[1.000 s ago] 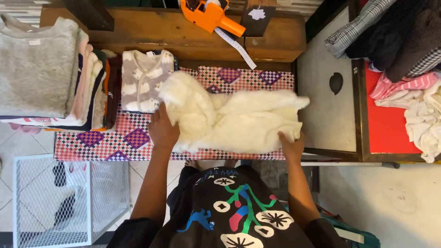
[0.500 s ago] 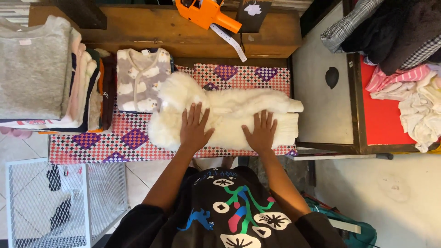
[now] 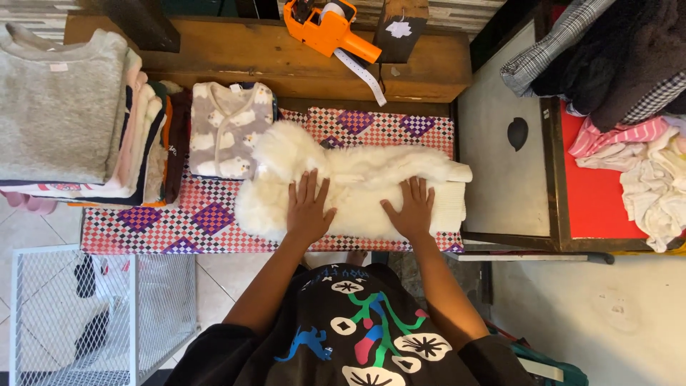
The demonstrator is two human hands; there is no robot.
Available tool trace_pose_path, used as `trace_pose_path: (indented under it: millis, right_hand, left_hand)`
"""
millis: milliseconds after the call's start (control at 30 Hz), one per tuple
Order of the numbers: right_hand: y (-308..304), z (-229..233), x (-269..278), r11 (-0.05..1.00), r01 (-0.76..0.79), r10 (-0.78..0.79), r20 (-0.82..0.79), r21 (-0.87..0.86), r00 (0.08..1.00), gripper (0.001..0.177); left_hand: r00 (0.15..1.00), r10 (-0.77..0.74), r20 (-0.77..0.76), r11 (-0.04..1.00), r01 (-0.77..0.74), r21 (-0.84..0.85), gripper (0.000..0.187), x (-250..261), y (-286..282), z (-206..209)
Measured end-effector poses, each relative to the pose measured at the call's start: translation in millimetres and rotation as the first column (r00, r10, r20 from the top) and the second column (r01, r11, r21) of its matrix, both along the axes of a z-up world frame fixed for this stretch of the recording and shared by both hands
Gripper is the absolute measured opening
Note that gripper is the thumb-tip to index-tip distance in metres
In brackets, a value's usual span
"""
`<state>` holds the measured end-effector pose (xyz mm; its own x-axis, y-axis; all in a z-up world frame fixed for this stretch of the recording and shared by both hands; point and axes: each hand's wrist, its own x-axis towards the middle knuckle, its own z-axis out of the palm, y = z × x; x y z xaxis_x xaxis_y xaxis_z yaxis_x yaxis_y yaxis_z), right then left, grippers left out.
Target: The person is folding various clothing items, including a grey shirt and a white fluffy vest, and stacking them on a workspace.
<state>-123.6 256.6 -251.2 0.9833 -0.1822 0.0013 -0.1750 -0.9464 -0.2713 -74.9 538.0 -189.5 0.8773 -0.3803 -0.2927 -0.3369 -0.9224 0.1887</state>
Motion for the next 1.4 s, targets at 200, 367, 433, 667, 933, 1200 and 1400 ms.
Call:
trace_pose_path:
  millis: [200,367,433,667,933,1200,1400]
  right_hand:
    - [-12.2,10.4,11.7,0.996,-0.025,0.026,-0.008,0.087,1.000,0.071]
    - [-2.0,10.9,2.4,1.000,0.007,-0.006,-0.060,0.015,0.998,0.072]
    - [3.1,9.8,-1.3,1.000,0.011,-0.011,-0.040,-0.018,0.999,0.071]
    - [5.4,2.4,-6.0,0.999,0.015,-0.016,-0.051,-0.033,0.999,0.070]
    - [4.8,-2.2,-4.1,0.999,0.026,-0.027,-0.043,-0.030,0.999,0.068]
    - [3.6,-9.4,-3.9,0.999,0.011,-0.009,0.039,-0.039,0.999,0.069]
    - [2.9,-7.3,-2.9,1.000,0.015,-0.015,-0.006,-0.019,1.000,0.070]
  left_hand:
    - [0.999,0.003,-0.054,0.999,-0.001,0.034,0.079,-1.7,-9.2,10.2]
    - [0.998,0.010,-0.063,1.000,-0.009,0.010,0.078,-2.3,-10.5,8.9]
    - [0.998,0.009,-0.069,1.000,-0.008,0.010,0.077,-2.1,-10.3,6.9]
    - [0.996,-0.001,-0.092,0.999,0.005,0.042,0.077,-2.9,-11.4,15.1]
    - [0.993,-0.013,-0.117,0.998,0.021,0.063,0.077,-1.0,-12.9,17.8]
    - [0.995,-0.012,-0.095,0.995,0.021,0.101,0.077,-0.6,-14.7,17.5]
    - [0.996,-0.009,-0.086,0.994,0.018,0.104,0.078,-0.2,-15.7,14.0]
